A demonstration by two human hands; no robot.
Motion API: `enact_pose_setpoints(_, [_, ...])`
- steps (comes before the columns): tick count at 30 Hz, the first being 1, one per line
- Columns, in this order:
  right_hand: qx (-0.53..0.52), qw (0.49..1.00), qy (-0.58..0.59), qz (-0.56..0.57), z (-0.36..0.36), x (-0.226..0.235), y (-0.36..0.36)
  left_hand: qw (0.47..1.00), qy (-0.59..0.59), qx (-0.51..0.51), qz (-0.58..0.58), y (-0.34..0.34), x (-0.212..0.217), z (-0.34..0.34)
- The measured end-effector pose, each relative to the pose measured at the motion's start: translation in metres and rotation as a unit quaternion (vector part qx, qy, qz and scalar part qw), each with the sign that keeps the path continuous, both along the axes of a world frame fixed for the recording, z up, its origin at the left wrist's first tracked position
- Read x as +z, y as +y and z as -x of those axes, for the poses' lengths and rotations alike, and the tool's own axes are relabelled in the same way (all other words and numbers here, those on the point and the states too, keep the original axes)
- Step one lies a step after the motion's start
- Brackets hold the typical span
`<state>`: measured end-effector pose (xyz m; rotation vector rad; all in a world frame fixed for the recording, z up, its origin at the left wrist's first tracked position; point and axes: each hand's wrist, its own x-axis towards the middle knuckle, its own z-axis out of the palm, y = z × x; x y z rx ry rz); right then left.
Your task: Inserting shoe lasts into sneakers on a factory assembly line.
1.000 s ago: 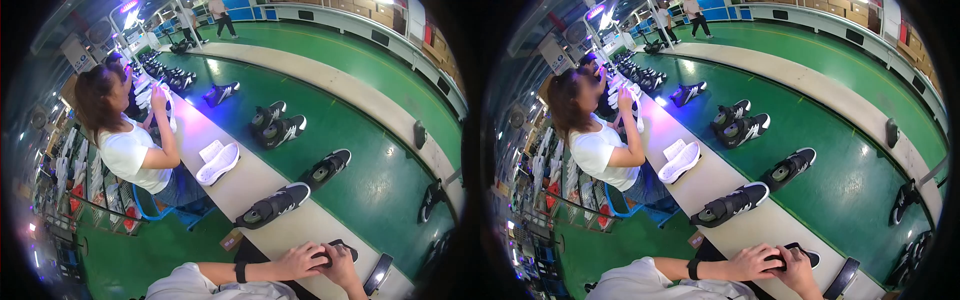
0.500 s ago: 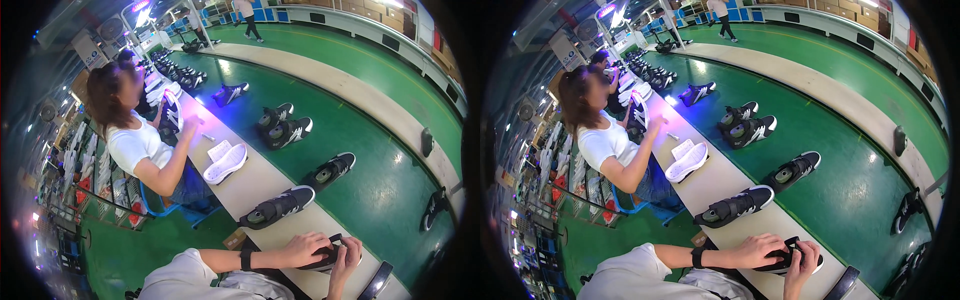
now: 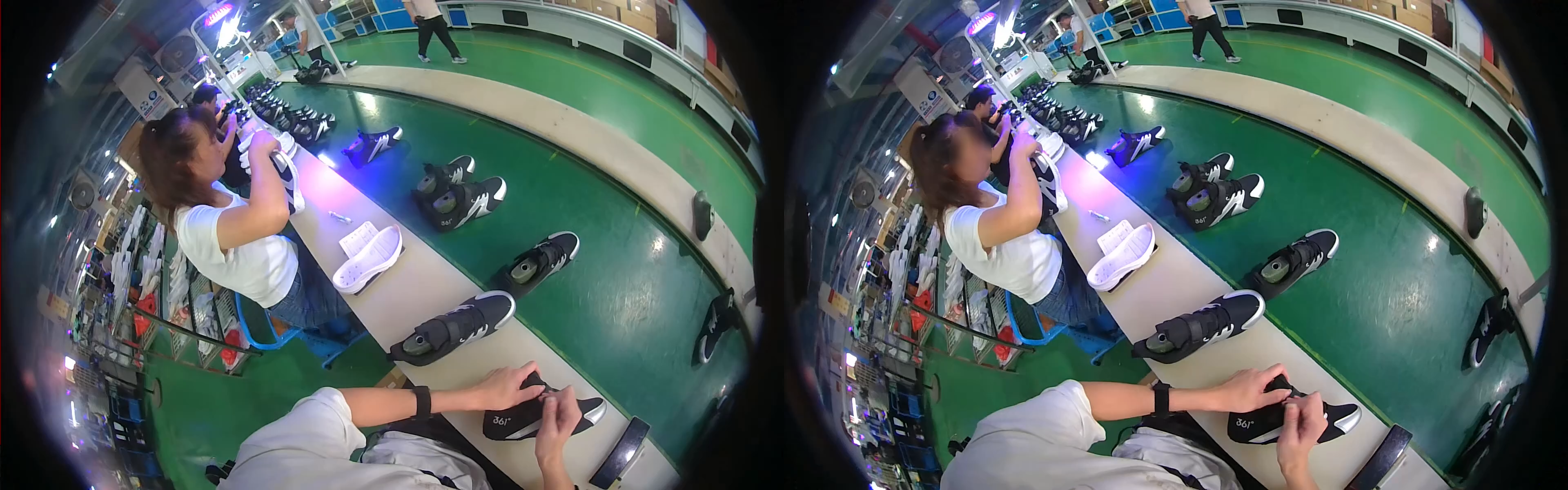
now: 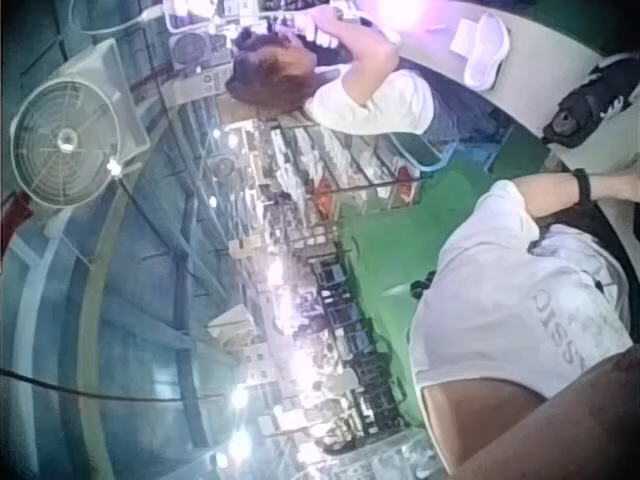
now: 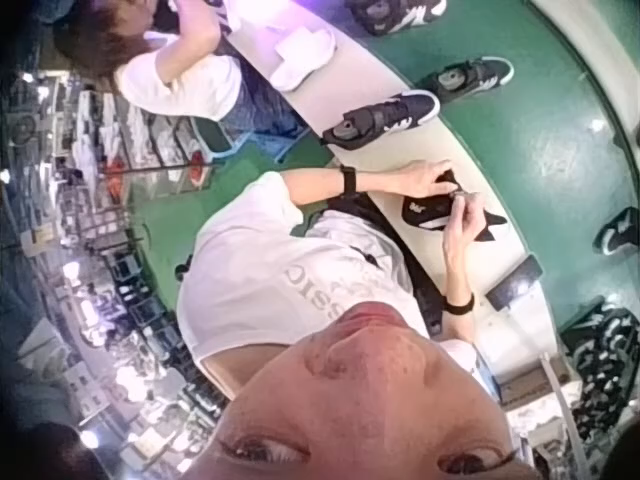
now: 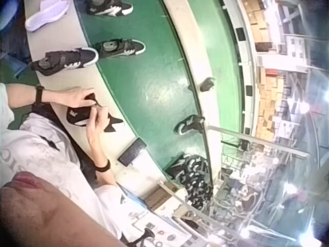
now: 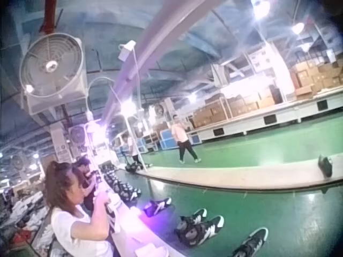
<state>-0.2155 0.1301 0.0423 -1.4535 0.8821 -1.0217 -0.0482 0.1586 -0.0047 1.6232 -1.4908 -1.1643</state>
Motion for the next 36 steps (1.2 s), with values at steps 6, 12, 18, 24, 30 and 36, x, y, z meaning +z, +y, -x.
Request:
enact_pose_setpoints(6, [0.204, 0.868, 0.303, 0.337, 0.030, 0.037, 0.039, 0.974, 0.174, 0.108, -0.094, -0.001, 0.026, 0.000])
enact_pose_setpoints(12, [-0.052, 0.973, 0.220, -0.042, 0.023, 0.023, 0.070, 0.990, 0.122, 0.030, 0.056, 0.064, 0.056, 0.010])
enact_pose_setpoints(18, [-0.123, 0.979, 0.153, 0.052, -0.043, -0.021, -0.034, 0.998, -0.011, 0.043, 0.055, 0.084, 0.021, -0.012])
enact_pose_setpoints(24, [-0.077, 0.948, 0.306, 0.035, -0.119, -0.029, -0.169, 0.995, -0.038, 0.074, 0.049, 0.085, 0.003, -0.011])
enact_pose_setpoints(30, [-0.222, 0.918, 0.252, 0.210, 0.060, -0.047, -0.193, 0.995, -0.038, 0.070, 0.065, 0.088, -0.002, -0.011])
enact_pose_setpoints(36, [-0.488, 0.665, 0.548, 0.139, 0.373, -0.021, -0.195, 0.994, -0.068, 0.069, 0.057, 0.088, -0.004, -0.009])
